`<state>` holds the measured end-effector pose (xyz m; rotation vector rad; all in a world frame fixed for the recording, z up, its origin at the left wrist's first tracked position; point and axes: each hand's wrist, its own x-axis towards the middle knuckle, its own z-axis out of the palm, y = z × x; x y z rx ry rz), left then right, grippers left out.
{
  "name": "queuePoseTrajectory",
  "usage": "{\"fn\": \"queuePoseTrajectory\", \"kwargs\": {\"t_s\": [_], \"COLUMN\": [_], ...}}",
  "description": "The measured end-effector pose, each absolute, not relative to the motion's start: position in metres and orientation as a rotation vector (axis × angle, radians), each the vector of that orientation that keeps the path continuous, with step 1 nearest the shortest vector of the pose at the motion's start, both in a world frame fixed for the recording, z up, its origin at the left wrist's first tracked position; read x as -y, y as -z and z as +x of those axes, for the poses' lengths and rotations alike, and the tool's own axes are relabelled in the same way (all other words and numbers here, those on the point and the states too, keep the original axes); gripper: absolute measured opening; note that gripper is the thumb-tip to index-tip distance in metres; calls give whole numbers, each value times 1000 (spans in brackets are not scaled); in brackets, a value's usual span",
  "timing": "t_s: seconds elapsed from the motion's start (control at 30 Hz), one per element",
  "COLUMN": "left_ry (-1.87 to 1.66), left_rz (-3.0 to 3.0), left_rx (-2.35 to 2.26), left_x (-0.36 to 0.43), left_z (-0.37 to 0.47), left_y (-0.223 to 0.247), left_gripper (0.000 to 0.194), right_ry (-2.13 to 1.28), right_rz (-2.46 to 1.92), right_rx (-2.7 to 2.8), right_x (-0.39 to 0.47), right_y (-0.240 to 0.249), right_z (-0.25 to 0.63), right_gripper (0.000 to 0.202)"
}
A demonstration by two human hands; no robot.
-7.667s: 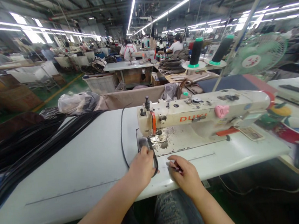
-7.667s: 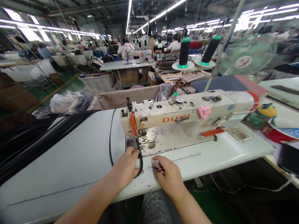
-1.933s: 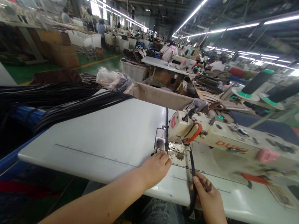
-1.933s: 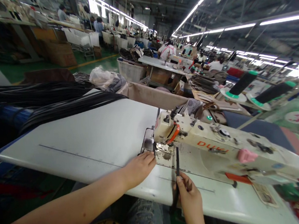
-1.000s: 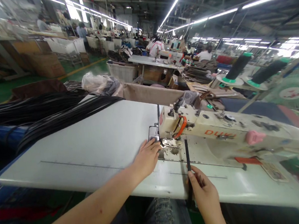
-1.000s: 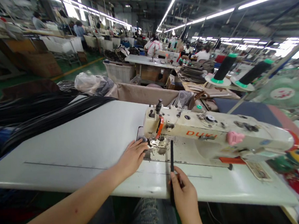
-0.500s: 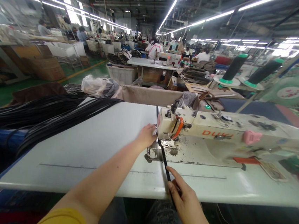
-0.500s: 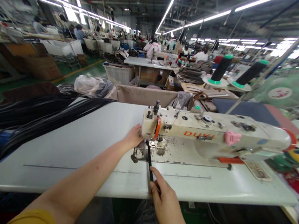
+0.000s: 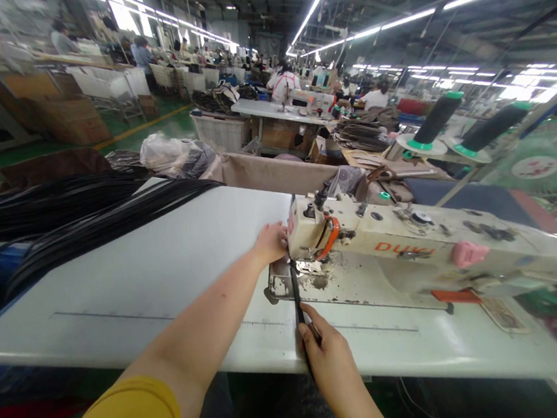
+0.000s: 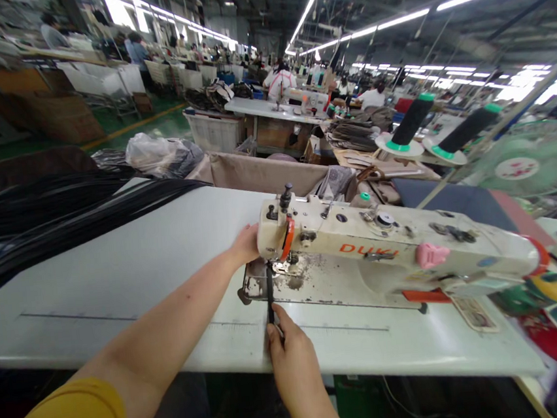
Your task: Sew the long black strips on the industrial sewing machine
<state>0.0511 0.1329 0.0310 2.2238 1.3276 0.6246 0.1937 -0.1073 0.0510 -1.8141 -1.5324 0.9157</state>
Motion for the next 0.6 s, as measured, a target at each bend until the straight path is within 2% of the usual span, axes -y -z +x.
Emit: {"fn": "queuePoseTrajectory", "kwargs": {"t_s": [0.43,0.6], "left_ry": [-804,-897], "left_rz": [2066,1931], "left_rx": [-1321,-1272], "left_x": [-129,-130], "left_z": [51,51], "left_y": [-31,-28], "left_gripper": [30,18], "right_ry": [-906,-854], "right_rz": [-1921,-1869], "right_rx": [1541,1540], "right_x": [102,99], "right_y": [-52,-49], "right_z": [188,189], "right_gripper": [52,48]}}
